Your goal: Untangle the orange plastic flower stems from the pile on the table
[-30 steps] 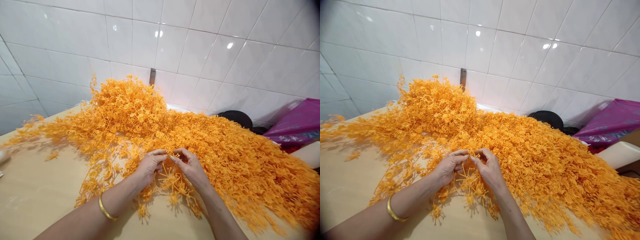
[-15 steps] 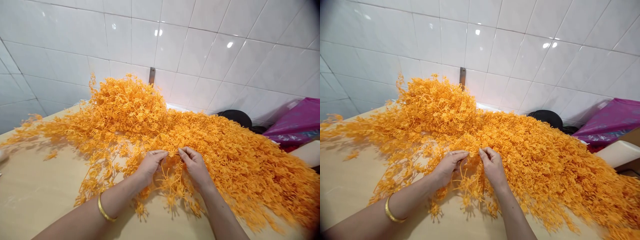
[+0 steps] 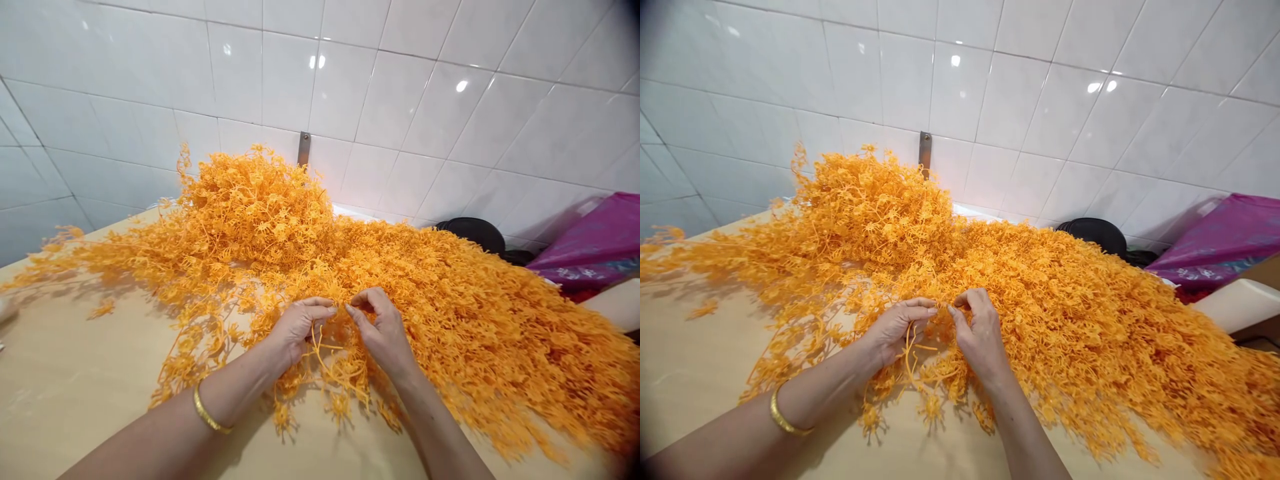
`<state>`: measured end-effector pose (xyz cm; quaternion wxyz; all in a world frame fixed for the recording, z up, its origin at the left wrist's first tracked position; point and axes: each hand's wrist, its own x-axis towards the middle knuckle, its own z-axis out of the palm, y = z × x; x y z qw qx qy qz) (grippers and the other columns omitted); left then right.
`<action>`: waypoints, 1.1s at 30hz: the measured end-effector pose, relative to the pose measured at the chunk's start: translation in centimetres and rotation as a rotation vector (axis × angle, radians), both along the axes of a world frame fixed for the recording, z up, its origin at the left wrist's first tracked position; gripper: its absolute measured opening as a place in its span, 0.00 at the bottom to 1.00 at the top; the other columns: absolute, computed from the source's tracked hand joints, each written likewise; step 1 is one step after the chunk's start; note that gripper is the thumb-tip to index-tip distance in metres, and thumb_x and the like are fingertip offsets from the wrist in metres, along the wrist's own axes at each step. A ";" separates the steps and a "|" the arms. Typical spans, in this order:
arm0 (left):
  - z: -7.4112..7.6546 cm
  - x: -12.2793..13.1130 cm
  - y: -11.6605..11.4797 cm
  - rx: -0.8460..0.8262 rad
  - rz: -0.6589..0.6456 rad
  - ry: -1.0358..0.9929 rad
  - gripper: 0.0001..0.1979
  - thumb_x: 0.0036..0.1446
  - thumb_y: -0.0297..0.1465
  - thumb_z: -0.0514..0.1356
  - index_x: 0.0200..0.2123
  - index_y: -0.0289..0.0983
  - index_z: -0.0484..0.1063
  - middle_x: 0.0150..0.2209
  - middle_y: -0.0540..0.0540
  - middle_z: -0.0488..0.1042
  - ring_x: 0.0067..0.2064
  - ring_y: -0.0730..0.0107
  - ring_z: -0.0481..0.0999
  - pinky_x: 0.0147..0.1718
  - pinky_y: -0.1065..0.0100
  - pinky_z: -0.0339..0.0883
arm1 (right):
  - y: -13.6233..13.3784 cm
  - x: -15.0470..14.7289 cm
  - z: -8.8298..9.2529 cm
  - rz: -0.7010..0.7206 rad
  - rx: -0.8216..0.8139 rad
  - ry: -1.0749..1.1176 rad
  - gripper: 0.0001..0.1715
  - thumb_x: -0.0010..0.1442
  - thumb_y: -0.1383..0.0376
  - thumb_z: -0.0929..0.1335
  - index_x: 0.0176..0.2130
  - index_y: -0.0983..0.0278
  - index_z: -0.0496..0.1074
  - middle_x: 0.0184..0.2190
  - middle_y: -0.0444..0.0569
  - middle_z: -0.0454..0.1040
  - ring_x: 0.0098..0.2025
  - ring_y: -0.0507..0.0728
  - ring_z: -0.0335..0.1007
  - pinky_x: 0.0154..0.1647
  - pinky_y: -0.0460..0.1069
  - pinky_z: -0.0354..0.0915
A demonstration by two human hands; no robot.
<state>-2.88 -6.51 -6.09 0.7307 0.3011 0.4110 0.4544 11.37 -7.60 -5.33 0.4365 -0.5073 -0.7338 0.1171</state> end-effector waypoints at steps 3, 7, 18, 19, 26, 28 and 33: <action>-0.2 0.1 0.0 0.004 0.028 0.047 0.08 0.36 0.23 0.60 0.23 0.36 0.64 0.10 0.58 0.55 0.12 0.84 0.49 0.13 0.76 0.38 | -0.4 -0.3 0.2 0.044 -0.047 -0.003 0.06 0.53 0.68 0.61 0.26 0.63 0.63 0.26 0.46 0.65 0.30 0.52 0.60 0.31 0.47 0.57; -0.5 0.1 0.2 -0.017 0.061 0.047 0.08 0.35 0.20 0.57 0.22 0.36 0.63 0.10 0.58 0.56 0.12 0.83 0.50 0.13 0.76 0.40 | -0.8 -0.8 0.5 0.118 -0.098 -0.050 0.09 0.55 0.66 0.60 0.25 0.64 0.64 0.25 0.46 0.66 0.30 0.53 0.61 0.31 0.47 0.57; -0.7 -0.3 0.3 0.005 -0.062 -0.155 0.07 0.41 0.27 0.57 0.28 0.33 0.66 0.12 0.55 0.59 0.13 0.84 0.51 0.13 0.78 0.41 | -0.4 -0.6 0.0 0.061 -0.140 -0.074 0.07 0.52 0.63 0.63 0.26 0.64 0.65 0.26 0.46 0.67 0.30 0.53 0.62 0.31 0.47 0.57; -0.7 -0.3 0.3 0.004 -0.082 -0.145 0.07 0.41 0.27 0.58 0.28 0.33 0.67 0.12 0.55 0.59 0.13 0.85 0.49 0.13 0.78 0.40 | -0.3 -0.5 -0.2 0.031 -0.125 -0.083 0.08 0.51 0.62 0.63 0.26 0.64 0.64 0.25 0.46 0.67 0.29 0.53 0.61 0.30 0.47 0.56; -0.7 0.0 0.1 0.065 -0.032 0.077 0.09 0.37 0.26 0.60 0.28 0.32 0.71 0.13 0.53 0.62 0.14 0.85 0.53 0.14 0.77 0.39 | 0.0 -0.3 -0.7 0.004 -0.027 -0.266 0.07 0.54 0.67 0.60 0.25 0.64 0.62 0.25 0.47 0.65 0.29 0.53 0.59 0.30 0.47 0.54; -0.8 0.2 0.0 0.084 -0.001 0.134 0.09 0.35 0.25 0.60 0.27 0.33 0.72 0.14 0.53 0.63 0.14 0.83 0.54 0.14 0.76 0.41 | -0.1 -0.3 -0.7 0.020 -0.020 -0.283 0.08 0.54 0.69 0.59 0.25 0.64 0.62 0.24 0.47 0.64 0.28 0.53 0.58 0.29 0.47 0.53; -0.4 0.4 -0.2 0.195 0.031 0.199 0.05 0.35 0.26 0.61 0.22 0.32 0.73 0.17 0.50 0.67 0.19 0.79 0.61 0.19 0.74 0.53 | -0.3 -0.5 -0.3 0.054 -0.047 -0.177 0.10 0.53 0.68 0.59 0.22 0.65 0.61 0.21 0.45 0.62 0.24 0.50 0.56 0.25 0.46 0.51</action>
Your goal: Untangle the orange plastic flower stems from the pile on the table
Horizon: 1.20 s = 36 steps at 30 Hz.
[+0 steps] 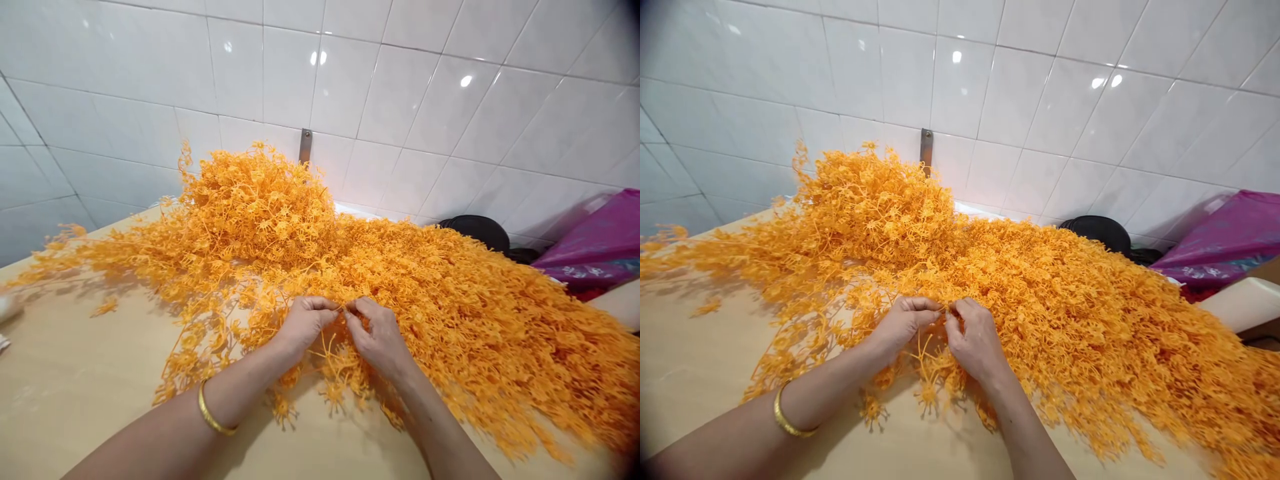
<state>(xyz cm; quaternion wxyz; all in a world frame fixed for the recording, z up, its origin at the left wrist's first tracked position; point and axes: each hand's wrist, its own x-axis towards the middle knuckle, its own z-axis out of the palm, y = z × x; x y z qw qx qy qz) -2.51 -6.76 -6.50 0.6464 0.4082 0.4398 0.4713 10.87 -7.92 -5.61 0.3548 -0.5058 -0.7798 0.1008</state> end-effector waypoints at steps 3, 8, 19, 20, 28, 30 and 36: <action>0.5 0.0 -0.1 0.045 0.012 0.035 0.05 0.34 0.28 0.63 0.20 0.32 0.73 0.19 0.49 0.69 0.22 0.78 0.62 0.23 0.73 0.55 | -0.1 0.0 0.4 -0.040 -0.039 0.118 0.14 0.55 0.66 0.58 0.19 0.64 0.57 0.17 0.41 0.56 0.21 0.49 0.52 0.22 0.45 0.48; 0.7 0.1 -0.1 0.081 0.021 0.045 0.06 0.35 0.30 0.63 0.19 0.32 0.73 0.19 0.49 0.68 0.22 0.78 0.61 0.24 0.73 0.54 | 0.1 0.2 0.4 -0.023 -0.109 0.232 0.15 0.57 0.62 0.59 0.21 0.64 0.57 0.17 0.40 0.56 0.21 0.48 0.52 0.22 0.45 0.49; 0.2 -0.5 0.3 -0.142 0.062 0.031 0.05 0.37 0.29 0.61 0.22 0.35 0.68 0.10 0.57 0.55 0.12 0.83 0.50 0.12 0.76 0.41 | 0.1 1.6 1.2 -0.249 0.011 0.545 0.14 0.57 0.56 0.59 0.32 0.63 0.65 0.30 0.48 0.67 0.33 0.53 0.63 0.31 0.47 0.59; 0.1 -0.5 0.3 -0.147 0.054 0.023 0.05 0.37 0.29 0.61 0.22 0.35 0.68 0.11 0.57 0.56 0.12 0.83 0.50 0.12 0.76 0.42 | 0.2 1.7 1.2 -0.234 0.009 0.537 0.14 0.56 0.56 0.60 0.34 0.63 0.65 0.31 0.49 0.68 0.34 0.54 0.64 0.32 0.47 0.60; -0.2 -0.4 0.3 -0.193 -0.013 -0.047 0.05 0.36 0.28 0.60 0.22 0.36 0.66 0.09 0.58 0.54 0.12 0.83 0.48 0.13 0.77 0.40 | 0.6 1.4 0.7 -0.003 -0.030 0.193 0.17 0.52 0.59 0.64 0.42 0.61 0.68 0.40 0.50 0.69 0.43 0.57 0.63 0.44 0.51 0.58; -0.1 -0.4 0.2 -0.195 -0.015 -0.023 0.05 0.36 0.28 0.60 0.22 0.36 0.67 0.10 0.58 0.54 0.12 0.83 0.49 0.13 0.77 0.42 | 0.5 1.4 0.6 -0.037 -0.034 0.203 0.12 0.53 0.60 0.62 0.36 0.63 0.69 0.34 0.48 0.70 0.37 0.55 0.65 0.39 0.49 0.59; -0.2 -0.2 -0.1 -0.021 -0.032 0.108 0.03 0.36 0.27 0.60 0.20 0.34 0.70 0.15 0.53 0.62 0.17 0.80 0.56 0.17 0.74 0.48 | 0.7 1.9 0.5 -0.195 -0.058 0.375 0.18 0.53 0.56 0.62 0.20 0.64 0.58 0.16 0.40 0.58 0.18 0.47 0.51 0.19 0.44 0.49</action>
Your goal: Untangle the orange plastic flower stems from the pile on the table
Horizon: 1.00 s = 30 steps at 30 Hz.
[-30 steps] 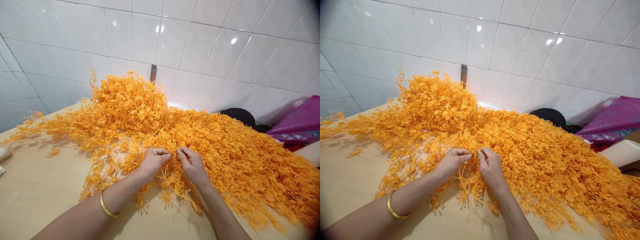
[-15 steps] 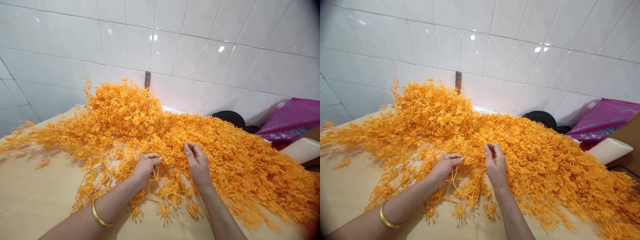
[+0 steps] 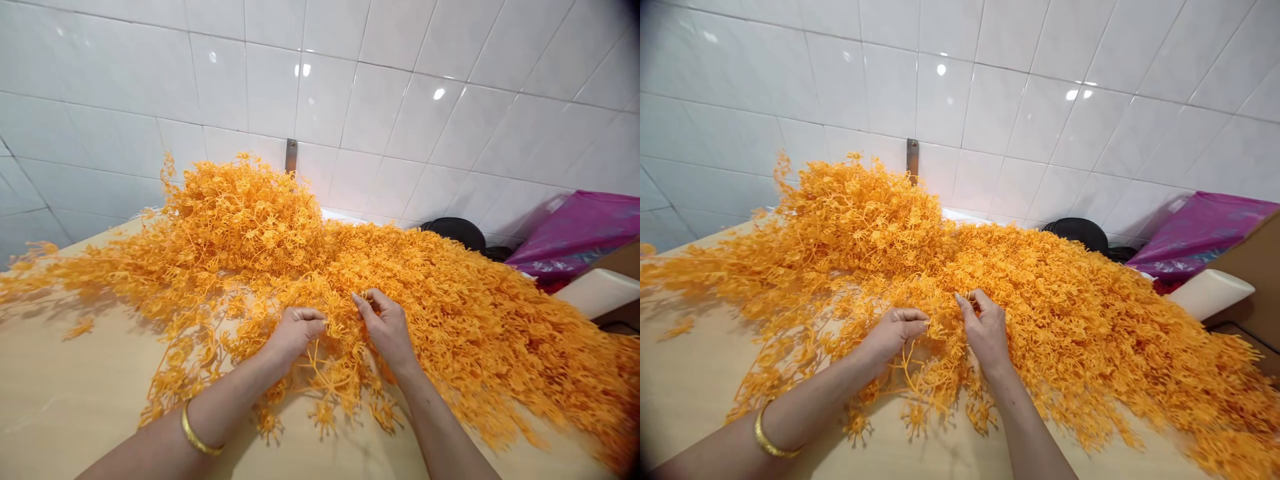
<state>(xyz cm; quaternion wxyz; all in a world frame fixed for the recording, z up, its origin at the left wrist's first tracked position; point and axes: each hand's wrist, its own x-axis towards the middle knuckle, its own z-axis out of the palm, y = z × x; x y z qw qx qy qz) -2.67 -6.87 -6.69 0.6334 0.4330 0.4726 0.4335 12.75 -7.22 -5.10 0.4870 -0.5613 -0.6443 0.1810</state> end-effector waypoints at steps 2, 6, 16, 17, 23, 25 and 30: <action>0.1 0.3 -0.2 0.102 -0.046 0.058 0.02 0.37 0.26 0.58 0.17 0.33 0.70 0.15 0.52 0.62 0.18 0.80 0.55 0.19 0.74 0.47 | 0.0 0.0 -0.1 -0.064 0.025 0.012 0.19 0.54 0.55 0.62 0.19 0.63 0.55 0.14 0.38 0.53 0.17 0.47 0.46 0.18 0.44 0.45; 0.3 0.9 -0.6 0.245 -0.149 0.101 0.06 0.40 0.26 0.56 0.15 0.34 0.67 0.14 0.53 0.57 0.18 0.80 0.52 0.19 0.73 0.44 | 0.0 -0.3 -0.3 -0.179 0.088 0.073 0.20 0.54 0.55 0.62 0.18 0.63 0.53 0.14 0.38 0.49 0.16 0.47 0.43 0.17 0.44 0.44; -1.2 0.4 0.0 0.296 -0.042 0.132 0.07 0.41 0.27 0.53 0.15 0.34 0.63 0.14 0.55 0.53 0.18 0.81 0.50 0.19 0.74 0.43 | 1.1 4.5 1.8 -0.467 0.311 0.553 0.10 0.51 0.59 0.64 0.28 0.65 0.65 0.16 0.41 0.63 0.20 0.49 0.60 0.25 0.46 0.59; -1.0 0.3 0.1 0.272 -0.016 0.106 0.07 0.41 0.28 0.54 0.15 0.34 0.63 0.14 0.55 0.53 0.18 0.81 0.49 0.18 0.74 0.42 | 1.1 4.2 2.0 -0.390 0.296 0.533 0.11 0.51 0.60 0.64 0.33 0.64 0.65 0.19 0.41 0.65 0.20 0.48 0.61 0.26 0.46 0.60; 3.0 -0.8 1.3 0.147 0.135 -0.115 0.07 0.39 0.31 0.59 0.19 0.35 0.62 0.13 0.57 0.52 0.14 0.84 0.47 0.15 0.75 0.38 | 2.6 1.8 4.2 -0.111 0.149 0.524 0.15 0.50 0.56 0.64 0.33 0.65 0.68 0.19 0.40 0.60 0.20 0.47 0.56 0.23 0.44 0.55; 4.8 -1.2 1.9 0.191 0.157 -0.157 0.08 0.38 0.32 0.60 0.20 0.35 0.63 0.13 0.58 0.52 0.14 0.84 0.47 0.15 0.75 0.37 | 3.1 1.4 5.6 -0.090 0.136 0.466 0.18 0.50 0.52 0.63 0.29 0.65 0.67 0.15 0.38 0.55 0.19 0.47 0.52 0.21 0.44 0.52; 8.1 -0.8 3.3 0.322 0.187 -0.273 0.09 0.38 0.33 0.60 0.20 0.35 0.63 0.12 0.58 0.50 0.14 0.84 0.47 0.14 0.76 0.37 | 3.8 -0.7 7.7 0.068 0.117 0.338 0.23 0.49 0.48 0.63 0.30 0.65 0.67 0.19 0.40 0.58 0.22 0.49 0.54 0.24 0.45 0.54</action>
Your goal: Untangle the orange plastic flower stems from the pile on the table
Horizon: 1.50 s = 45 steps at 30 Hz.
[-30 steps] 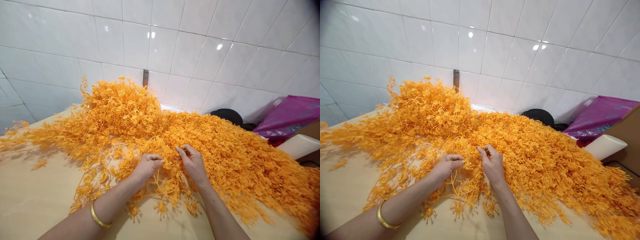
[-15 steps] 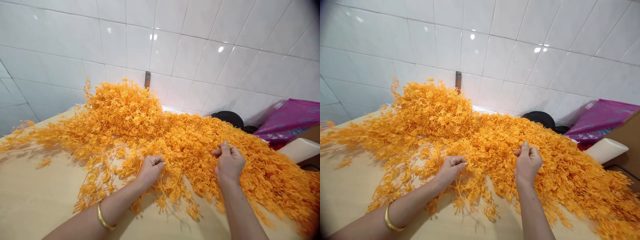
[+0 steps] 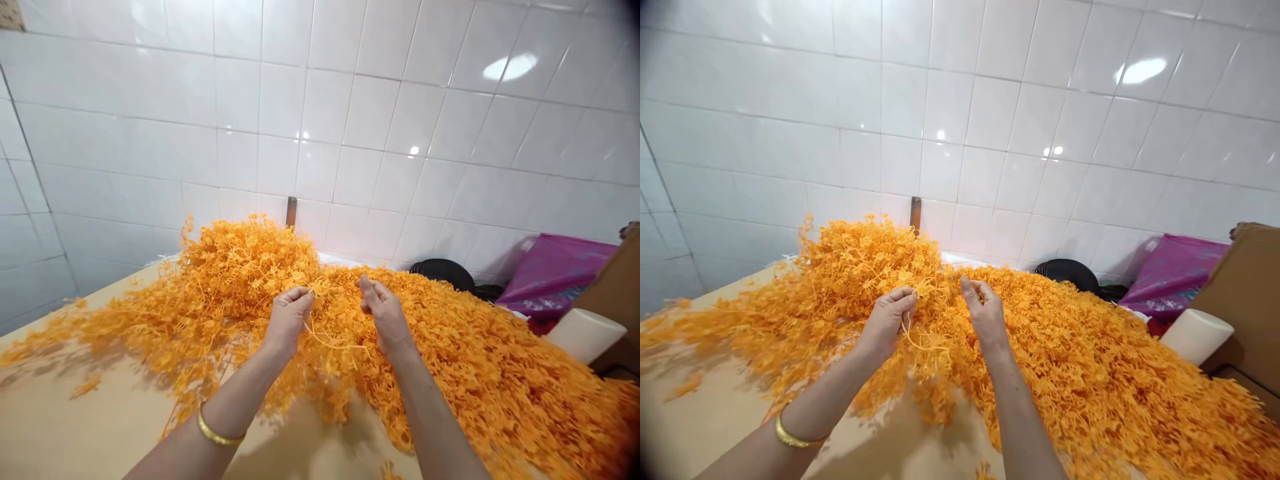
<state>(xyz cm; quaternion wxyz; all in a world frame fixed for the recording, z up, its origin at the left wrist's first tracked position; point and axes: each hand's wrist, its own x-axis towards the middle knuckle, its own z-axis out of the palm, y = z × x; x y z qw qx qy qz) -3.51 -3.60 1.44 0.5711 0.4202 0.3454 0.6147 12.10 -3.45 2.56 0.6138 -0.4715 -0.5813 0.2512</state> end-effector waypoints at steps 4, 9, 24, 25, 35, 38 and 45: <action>0.6 0.8 0.7 0.054 -0.008 -0.002 0.08 0.41 0.34 0.60 0.21 0.36 0.64 0.13 0.58 0.51 0.15 0.83 0.48 0.15 0.76 0.40 | 0.7 -1.7 -0.3 0.039 0.004 -0.037 0.24 0.46 0.51 0.67 0.38 0.64 0.66 0.23 0.41 0.60 0.25 0.49 0.56 0.26 0.45 0.55; -0.4 1.2 1.1 0.085 -0.066 0.113 0.07 0.43 0.34 0.58 0.22 0.36 0.66 0.15 0.56 0.52 0.17 0.81 0.48 0.17 0.74 0.43 | 1.8 -1.4 -1.5 -0.013 0.076 0.014 0.17 0.54 0.54 0.61 0.26 0.64 0.62 0.18 0.39 0.54 0.20 0.48 0.49 0.20 0.44 0.50; -3.8 1.5 2.5 -0.205 -0.332 -0.091 0.11 0.37 0.33 0.63 0.24 0.36 0.64 0.11 0.59 0.50 0.14 0.84 0.45 0.14 0.75 0.38 | 2.4 4.6 -0.5 -0.331 0.087 0.459 0.08 0.49 0.61 0.65 0.30 0.63 0.62 0.24 0.42 0.65 0.19 0.46 0.57 0.22 0.44 0.57; -3.4 1.5 2.5 -0.211 -0.350 -0.138 0.12 0.37 0.33 0.63 0.24 0.36 0.63 0.11 0.59 0.50 0.14 0.84 0.45 0.14 0.76 0.38 | 2.4 4.0 -0.6 -0.273 0.044 0.475 0.10 0.48 0.62 0.65 0.33 0.63 0.63 0.25 0.42 0.66 0.18 0.45 0.57 0.22 0.44 0.57; -1.4 0.1 3.0 -0.218 -0.319 -0.352 0.15 0.37 0.27 0.63 0.26 0.38 0.57 0.11 0.61 0.51 0.12 0.85 0.47 0.12 0.77 0.39 | 2.5 2.1 -1.7 0.125 -0.229 0.180 0.20 0.47 0.55 0.67 0.38 0.65 0.69 0.22 0.43 0.64 0.21 0.48 0.55 0.22 0.45 0.55; -1.4 0.1 3.1 -0.218 -0.318 -0.342 0.15 0.37 0.27 0.63 0.25 0.38 0.57 0.11 0.61 0.52 0.12 0.85 0.48 0.12 0.77 0.40 | 2.5 0.6 -2.3 0.192 -0.279 -0.081 0.22 0.44 0.55 0.69 0.40 0.62 0.70 0.35 0.48 0.68 0.34 0.54 0.62 0.31 0.47 0.58; -1.8 -0.6 3.6 -0.208 -0.303 -0.230 0.13 0.36 0.30 0.64 0.23 0.36 0.60 0.10 0.60 0.51 0.13 0.85 0.47 0.13 0.77 0.39 | 2.8 0.6 -3.0 0.282 -0.258 0.003 0.14 0.48 0.55 0.67 0.25 0.64 0.69 0.25 0.43 0.65 0.28 0.50 0.58 0.30 0.45 0.54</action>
